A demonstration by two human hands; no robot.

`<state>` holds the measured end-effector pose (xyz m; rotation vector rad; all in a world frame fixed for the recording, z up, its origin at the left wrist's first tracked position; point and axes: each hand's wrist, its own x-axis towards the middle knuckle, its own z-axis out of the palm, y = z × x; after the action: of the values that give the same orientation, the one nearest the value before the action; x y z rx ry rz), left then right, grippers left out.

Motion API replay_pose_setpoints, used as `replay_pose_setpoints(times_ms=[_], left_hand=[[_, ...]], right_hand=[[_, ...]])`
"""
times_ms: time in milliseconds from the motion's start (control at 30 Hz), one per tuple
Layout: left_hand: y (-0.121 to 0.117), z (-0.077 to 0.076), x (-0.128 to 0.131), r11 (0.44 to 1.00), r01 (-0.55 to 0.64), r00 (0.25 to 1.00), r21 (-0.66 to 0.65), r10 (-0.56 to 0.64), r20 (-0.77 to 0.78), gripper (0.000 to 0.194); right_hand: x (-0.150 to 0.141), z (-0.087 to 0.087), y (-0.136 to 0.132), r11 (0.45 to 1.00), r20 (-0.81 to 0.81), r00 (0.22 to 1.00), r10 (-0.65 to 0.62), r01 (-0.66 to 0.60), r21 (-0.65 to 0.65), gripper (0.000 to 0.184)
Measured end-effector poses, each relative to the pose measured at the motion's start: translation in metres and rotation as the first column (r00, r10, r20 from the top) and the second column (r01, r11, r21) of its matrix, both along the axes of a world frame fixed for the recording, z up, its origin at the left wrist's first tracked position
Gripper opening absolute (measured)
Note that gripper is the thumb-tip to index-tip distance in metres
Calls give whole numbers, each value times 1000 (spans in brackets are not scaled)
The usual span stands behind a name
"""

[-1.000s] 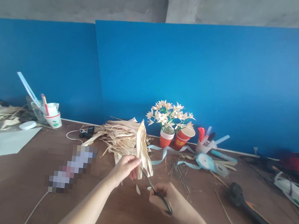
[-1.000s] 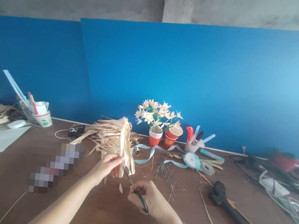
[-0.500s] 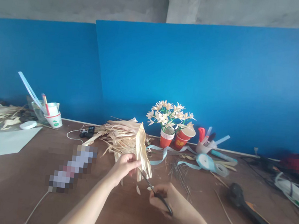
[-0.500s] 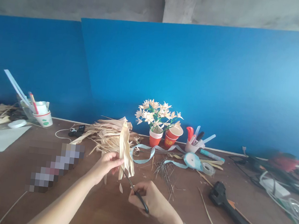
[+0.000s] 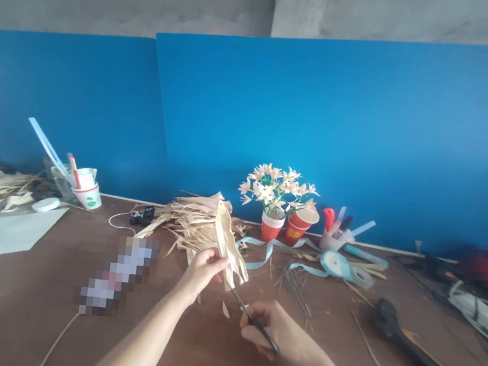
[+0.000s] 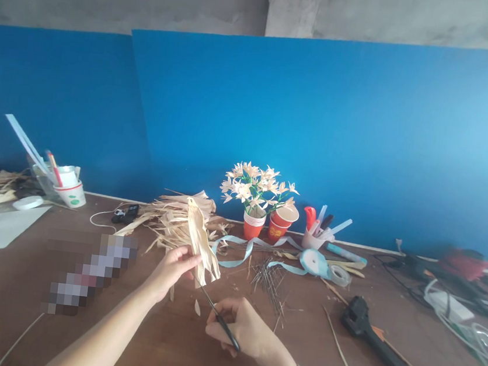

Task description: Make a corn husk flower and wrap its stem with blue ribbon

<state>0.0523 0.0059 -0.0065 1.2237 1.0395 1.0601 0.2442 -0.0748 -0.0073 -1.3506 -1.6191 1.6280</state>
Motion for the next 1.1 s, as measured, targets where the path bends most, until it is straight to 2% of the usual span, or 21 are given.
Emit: replay_pose_setpoints(times_ms=[333, 567, 733, 1100], left_hand=[[-2, 1, 1, 1000, 13, 999, -21, -12, 38, 30], [-1, 0, 2, 1000, 21, 998, -7, -20, 59, 31], [-1, 0, 2, 1000, 4, 999, 1, -4, 44, 31], [-4, 7, 3, 998, -66, 996, 10, 65, 60, 29]], right_hand=[[1, -7, 1, 999, 6, 1000, -27, 27, 27, 14], [-1, 7, 1, 996, 68, 998, 19, -25, 89, 13], [-1, 11, 0, 991, 115, 993, -5, -10, 132, 13], [2, -3, 4, 973, 148, 987, -57, 21, 231, 12]])
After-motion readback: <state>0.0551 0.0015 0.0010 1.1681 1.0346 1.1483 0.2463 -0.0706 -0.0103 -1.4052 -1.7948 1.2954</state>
